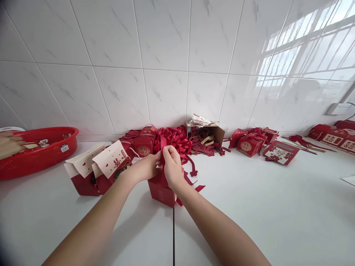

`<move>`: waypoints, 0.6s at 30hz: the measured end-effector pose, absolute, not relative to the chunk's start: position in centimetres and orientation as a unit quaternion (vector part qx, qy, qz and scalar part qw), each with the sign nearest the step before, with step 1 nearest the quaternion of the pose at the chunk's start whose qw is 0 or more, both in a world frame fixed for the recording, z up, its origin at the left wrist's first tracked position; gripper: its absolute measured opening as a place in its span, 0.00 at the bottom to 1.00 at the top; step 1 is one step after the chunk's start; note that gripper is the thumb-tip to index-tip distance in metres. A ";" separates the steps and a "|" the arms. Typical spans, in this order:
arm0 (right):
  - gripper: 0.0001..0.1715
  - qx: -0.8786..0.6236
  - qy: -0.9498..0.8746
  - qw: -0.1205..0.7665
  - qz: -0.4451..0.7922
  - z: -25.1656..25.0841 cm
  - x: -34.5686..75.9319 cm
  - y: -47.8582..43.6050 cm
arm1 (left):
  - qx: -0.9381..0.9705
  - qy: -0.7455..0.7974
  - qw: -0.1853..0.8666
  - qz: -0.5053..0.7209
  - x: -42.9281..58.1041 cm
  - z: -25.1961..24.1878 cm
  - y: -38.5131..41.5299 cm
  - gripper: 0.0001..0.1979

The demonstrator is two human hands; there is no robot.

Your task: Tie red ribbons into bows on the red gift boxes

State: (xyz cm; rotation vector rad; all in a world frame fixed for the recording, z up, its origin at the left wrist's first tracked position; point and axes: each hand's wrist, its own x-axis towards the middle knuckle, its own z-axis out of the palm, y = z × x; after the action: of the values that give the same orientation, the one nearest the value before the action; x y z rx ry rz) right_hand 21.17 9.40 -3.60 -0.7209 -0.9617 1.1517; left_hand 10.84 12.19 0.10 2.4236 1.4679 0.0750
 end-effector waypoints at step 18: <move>0.07 -0.375 -0.420 0.555 0.613 -5.2 21.6 10.9 | 0.808 0.510 0.295 -0.028 5.0 2.2 13.8 0.21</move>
State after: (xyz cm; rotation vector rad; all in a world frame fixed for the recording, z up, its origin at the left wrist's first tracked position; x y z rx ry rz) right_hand 21.58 10.91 -5.20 -0.8853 -0.9925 1.4477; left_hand 5.00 13.82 2.16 2.1500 1.3567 -0.0751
